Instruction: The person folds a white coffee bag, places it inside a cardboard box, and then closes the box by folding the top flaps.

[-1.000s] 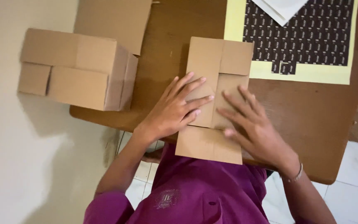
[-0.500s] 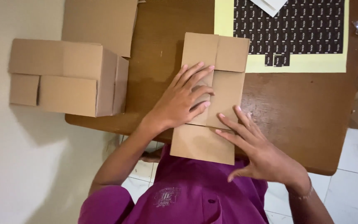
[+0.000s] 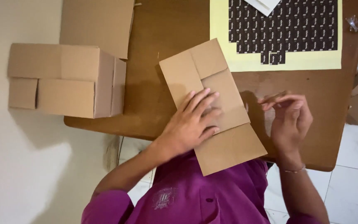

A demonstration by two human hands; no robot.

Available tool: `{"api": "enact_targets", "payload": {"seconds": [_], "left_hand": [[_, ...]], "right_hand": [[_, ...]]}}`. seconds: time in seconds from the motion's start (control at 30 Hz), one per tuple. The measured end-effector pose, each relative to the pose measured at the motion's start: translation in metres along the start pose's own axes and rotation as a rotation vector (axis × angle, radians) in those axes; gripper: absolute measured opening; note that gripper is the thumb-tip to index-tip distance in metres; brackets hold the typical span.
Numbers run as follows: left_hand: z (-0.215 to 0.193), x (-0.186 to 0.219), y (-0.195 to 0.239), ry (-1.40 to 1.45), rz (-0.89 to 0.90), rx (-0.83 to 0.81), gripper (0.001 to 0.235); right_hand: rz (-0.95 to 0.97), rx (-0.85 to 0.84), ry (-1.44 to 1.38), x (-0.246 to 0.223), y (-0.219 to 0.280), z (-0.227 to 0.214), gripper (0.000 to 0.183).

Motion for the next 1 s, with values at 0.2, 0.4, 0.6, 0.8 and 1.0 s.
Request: {"api": "enact_targets", "payload": {"seconds": [0.2, 0.4, 0.6, 0.8, 1.0], "left_hand": [[0.026, -0.027, 0.002, 0.080, 0.064, 0.072, 0.045], [0.020, -0.029, -0.017, 0.030, 0.189, 0.232, 0.027], [0.007, -0.014, -0.027, -0.074, 0.122, 0.414, 0.020], [0.004, -0.012, -0.020, -0.197, -0.195, 0.405, 0.028], [-0.017, 0.007, -0.028, 0.124, 0.006, 0.098, 0.020]], "right_hand": [[-0.092, 0.116, 0.230, -0.002, 0.036, -0.009, 0.007], [-0.072, -0.068, 0.316, -0.016, 0.093, 0.024, 0.078], [0.051, -0.006, 0.256, -0.025, 0.120, 0.053, 0.143], [0.150, -0.101, 0.168, -0.034, 0.080, 0.060, 0.086], [0.311, -0.255, 0.517, -0.015, 0.021, 0.020, 0.076]]}}
Point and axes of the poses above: each hand's wrist, its own y-axis away from the middle knuckle, its own z-axis out of the palm, x = y × z, the point moved 9 cm from there along -y, towards the middle knuckle, and after that the axes turned 10 degrees about x, right-handed, at the moved point
